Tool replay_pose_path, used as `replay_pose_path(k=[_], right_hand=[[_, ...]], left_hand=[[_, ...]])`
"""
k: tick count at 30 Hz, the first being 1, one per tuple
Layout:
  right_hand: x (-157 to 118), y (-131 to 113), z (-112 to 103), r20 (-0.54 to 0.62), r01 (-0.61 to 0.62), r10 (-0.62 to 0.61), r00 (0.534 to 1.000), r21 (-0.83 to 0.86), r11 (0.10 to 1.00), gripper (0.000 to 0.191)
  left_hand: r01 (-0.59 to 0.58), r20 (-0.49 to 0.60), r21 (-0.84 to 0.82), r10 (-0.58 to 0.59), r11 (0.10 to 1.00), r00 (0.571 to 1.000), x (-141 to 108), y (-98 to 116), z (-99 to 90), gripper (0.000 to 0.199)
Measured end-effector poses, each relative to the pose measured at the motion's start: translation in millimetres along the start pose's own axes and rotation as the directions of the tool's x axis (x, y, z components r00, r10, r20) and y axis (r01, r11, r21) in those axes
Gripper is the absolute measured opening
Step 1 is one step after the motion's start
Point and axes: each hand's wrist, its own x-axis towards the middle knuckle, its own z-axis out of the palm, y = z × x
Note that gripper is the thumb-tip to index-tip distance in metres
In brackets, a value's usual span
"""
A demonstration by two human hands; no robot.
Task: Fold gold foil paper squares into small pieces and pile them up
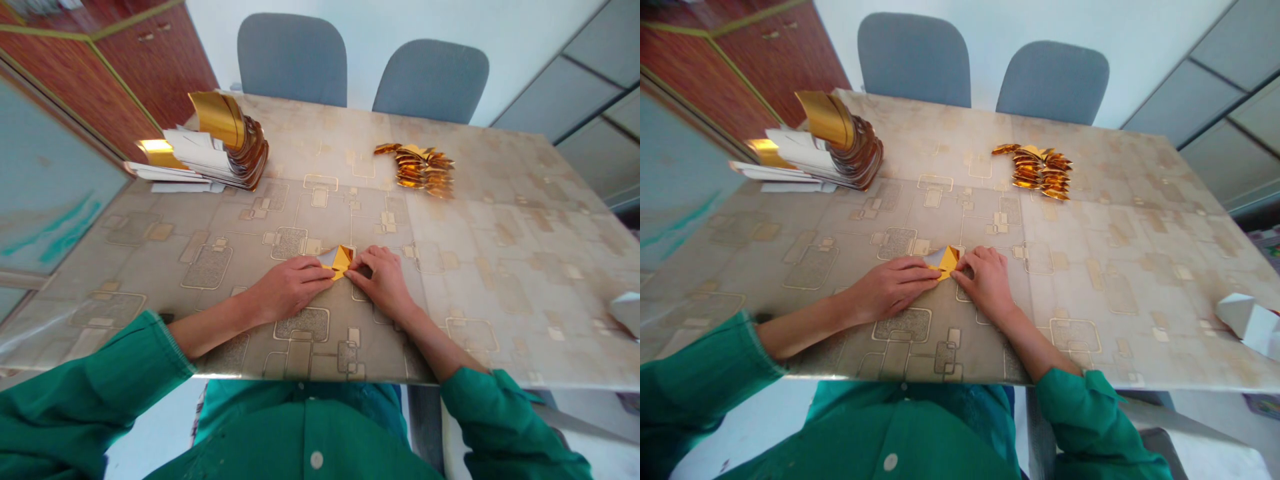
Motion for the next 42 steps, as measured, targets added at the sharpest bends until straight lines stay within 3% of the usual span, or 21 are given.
replay_pose_path(k=[7, 13, 19, 27, 31, 36, 42], right_hand=[[5, 18, -11, -0.029, 0.183, -0.180, 0.983, 0.114, 0.977, 0.011], [6, 12, -11, -0.015, 0.326, -0.329, 0.944, 0.171, 0.930, 0.020], [7, 10, -13, 0.093, 0.370, -0.374, 0.923, 0.061, 0.927, 0.023], [5, 7, -21, 0.176, 0.440, -0.418, 0.891, -0.116, 0.891, 0.024], [5, 3, -17, 0.166, 0.430, -0.410, 0.897, -0.113, 0.896, 0.021], [5, 0, -6, 0.067, 0.278, -0.276, 0.959, -0.029, 0.960, 0.012], [5, 2, 2, 0.029, 0.166, -0.168, 0.985, 0.060, 0.984, 0.009]], left_hand=[[0.022, -0.008, -0.124, -0.023, 0.992, 1.000, -8, -10, -0.1, 0.025], [-0.007, 0.005, -0.162, 0.008, 0.987, 1.000, -4, -17, -0.9, 0.025], [-0.007, 0.057, -0.114, 0.014, 0.993, 0.998, 5, -17, -2.8, 0.023], [-0.007, 0.052, 0.066, 0.004, 0.998, 0.999, -2, -20, -2.8, 0.027], [0.012, 0.036, 0.105, -0.016, 0.994, 0.999, 0, -13, 0.5, 0.026], [0.101, 0.050, 0.173, -0.111, 0.980, 0.993, 7, 0, 4.8, 0.024], [0.112, 0.063, 0.211, -0.127, 0.971, 0.990, 8, 10, 3.4, 0.026]])
